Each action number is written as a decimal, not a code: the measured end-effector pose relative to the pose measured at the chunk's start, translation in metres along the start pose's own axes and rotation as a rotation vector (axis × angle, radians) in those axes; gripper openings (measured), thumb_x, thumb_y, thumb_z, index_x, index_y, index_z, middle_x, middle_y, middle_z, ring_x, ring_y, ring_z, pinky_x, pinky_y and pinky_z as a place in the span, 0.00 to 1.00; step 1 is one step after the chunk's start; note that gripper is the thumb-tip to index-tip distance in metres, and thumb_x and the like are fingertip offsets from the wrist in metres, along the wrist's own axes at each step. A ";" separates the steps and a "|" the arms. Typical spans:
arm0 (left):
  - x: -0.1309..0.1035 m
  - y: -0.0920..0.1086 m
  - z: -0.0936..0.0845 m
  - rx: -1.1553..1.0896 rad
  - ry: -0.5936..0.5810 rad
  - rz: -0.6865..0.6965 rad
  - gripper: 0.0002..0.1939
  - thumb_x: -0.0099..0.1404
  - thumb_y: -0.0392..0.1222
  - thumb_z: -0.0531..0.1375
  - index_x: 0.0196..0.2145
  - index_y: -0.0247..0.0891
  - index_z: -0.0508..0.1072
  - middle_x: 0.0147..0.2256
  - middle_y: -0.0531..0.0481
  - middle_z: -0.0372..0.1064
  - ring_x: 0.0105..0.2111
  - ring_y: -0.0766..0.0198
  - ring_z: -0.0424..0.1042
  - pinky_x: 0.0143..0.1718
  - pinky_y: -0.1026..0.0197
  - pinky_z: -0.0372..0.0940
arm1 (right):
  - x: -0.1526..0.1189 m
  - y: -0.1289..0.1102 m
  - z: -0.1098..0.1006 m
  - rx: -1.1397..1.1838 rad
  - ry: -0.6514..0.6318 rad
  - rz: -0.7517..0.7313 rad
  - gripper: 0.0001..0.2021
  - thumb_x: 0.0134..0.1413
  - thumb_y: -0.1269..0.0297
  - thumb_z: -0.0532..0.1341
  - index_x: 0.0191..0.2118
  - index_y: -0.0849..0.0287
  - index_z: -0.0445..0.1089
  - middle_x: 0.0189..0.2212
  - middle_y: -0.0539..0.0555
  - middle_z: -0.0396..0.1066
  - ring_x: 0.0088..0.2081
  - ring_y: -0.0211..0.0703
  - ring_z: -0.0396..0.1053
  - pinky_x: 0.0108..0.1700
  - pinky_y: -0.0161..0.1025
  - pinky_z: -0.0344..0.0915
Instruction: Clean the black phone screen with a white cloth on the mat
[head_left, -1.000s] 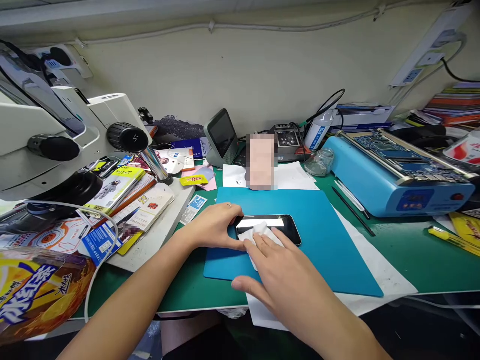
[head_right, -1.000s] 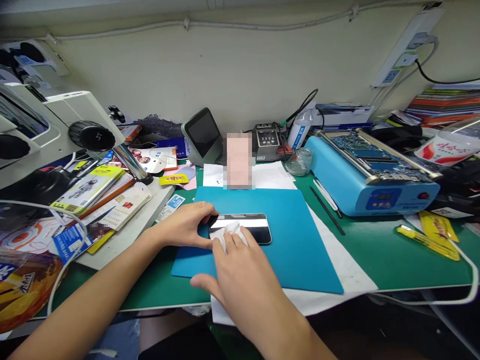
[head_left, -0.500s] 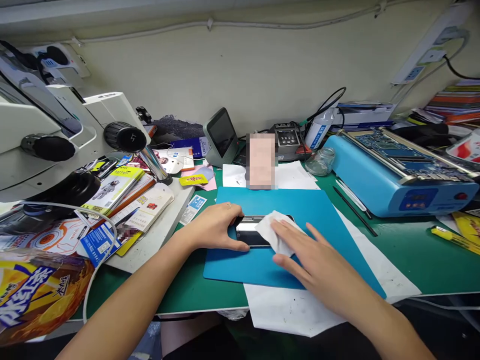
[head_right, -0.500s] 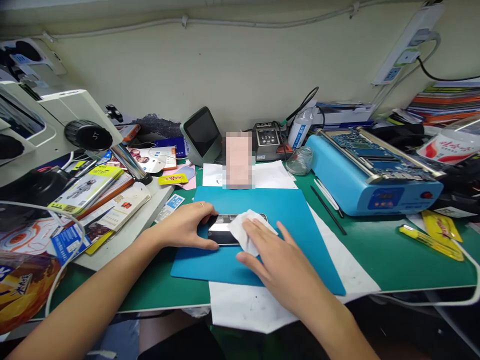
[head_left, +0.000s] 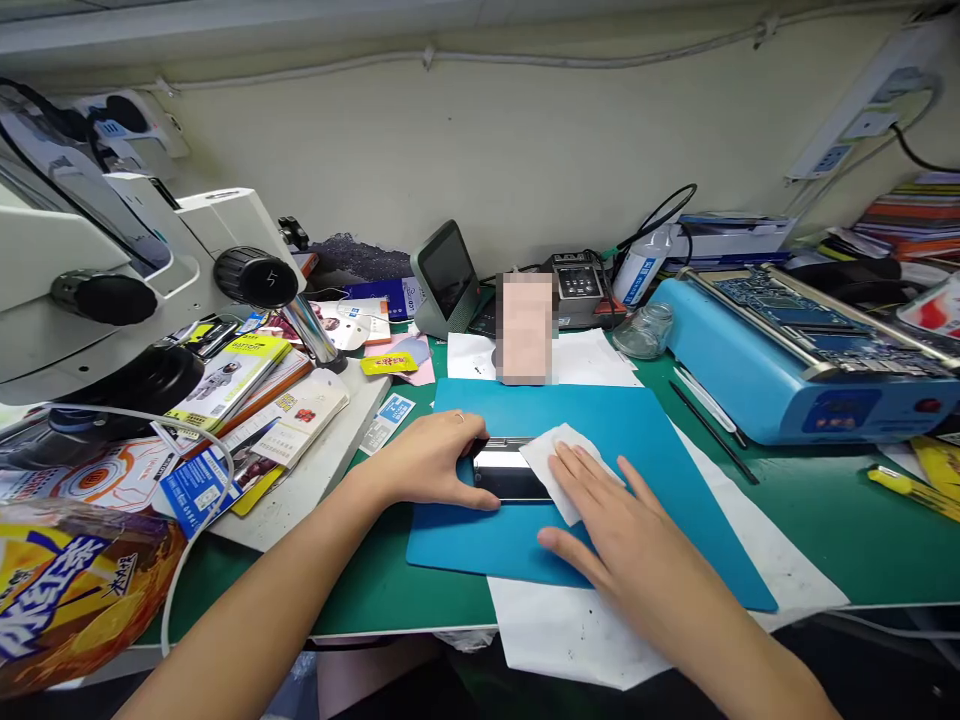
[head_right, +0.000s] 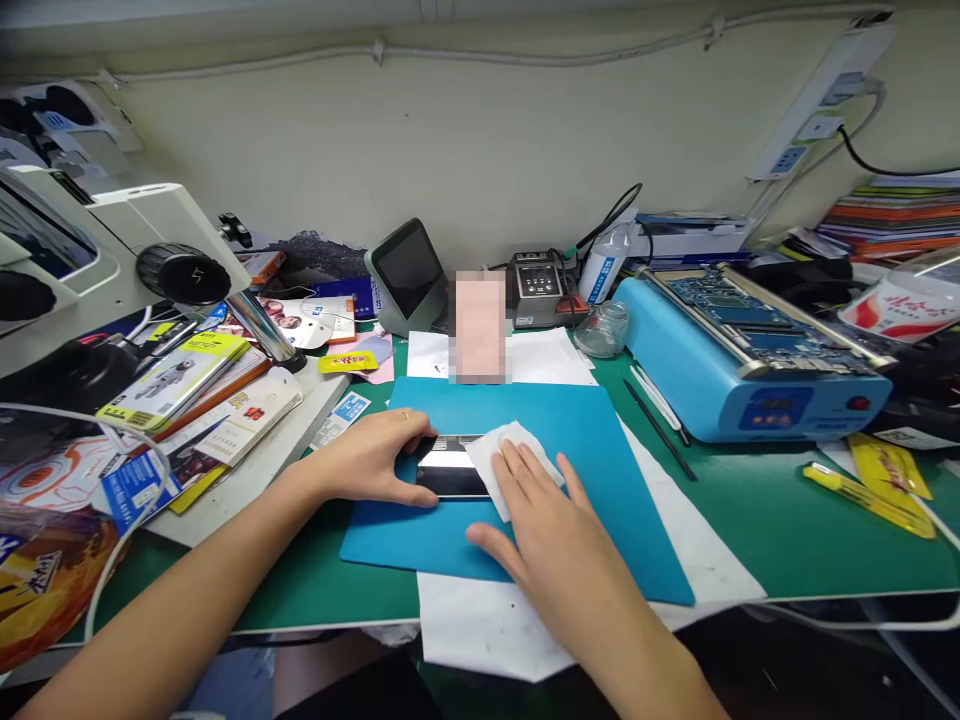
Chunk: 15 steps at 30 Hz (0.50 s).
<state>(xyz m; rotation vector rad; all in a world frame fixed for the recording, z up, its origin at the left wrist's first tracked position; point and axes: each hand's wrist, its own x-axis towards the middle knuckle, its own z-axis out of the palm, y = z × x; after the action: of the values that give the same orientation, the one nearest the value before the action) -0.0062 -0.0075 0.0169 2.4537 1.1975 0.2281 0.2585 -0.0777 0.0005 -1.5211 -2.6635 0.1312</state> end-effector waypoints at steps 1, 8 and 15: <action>0.000 0.000 0.000 0.002 0.000 0.003 0.28 0.54 0.64 0.69 0.40 0.40 0.69 0.35 0.51 0.69 0.35 0.56 0.70 0.33 0.59 0.58 | -0.006 -0.002 0.004 -0.034 0.041 -0.025 0.39 0.66 0.37 0.47 0.69 0.65 0.59 0.68 0.64 0.57 0.68 0.63 0.57 0.66 0.67 0.57; -0.001 -0.002 0.000 0.000 0.004 0.015 0.28 0.54 0.64 0.69 0.41 0.40 0.69 0.36 0.50 0.69 0.36 0.55 0.70 0.34 0.59 0.58 | 0.001 0.006 0.004 -0.099 0.091 -0.018 0.41 0.67 0.37 0.46 0.68 0.71 0.60 0.67 0.67 0.57 0.67 0.64 0.58 0.64 0.63 0.62; 0.000 0.000 0.000 0.001 0.001 0.010 0.28 0.55 0.64 0.68 0.40 0.40 0.68 0.36 0.51 0.69 0.36 0.56 0.70 0.33 0.59 0.58 | -0.003 0.010 0.006 -0.066 0.069 0.048 0.41 0.67 0.38 0.45 0.68 0.71 0.59 0.68 0.66 0.54 0.66 0.63 0.59 0.63 0.60 0.65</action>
<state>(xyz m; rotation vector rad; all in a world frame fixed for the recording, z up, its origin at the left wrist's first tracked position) -0.0068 -0.0076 0.0168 2.4617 1.1859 0.2311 0.2679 -0.0751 -0.0062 -1.5790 -2.6036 -0.0067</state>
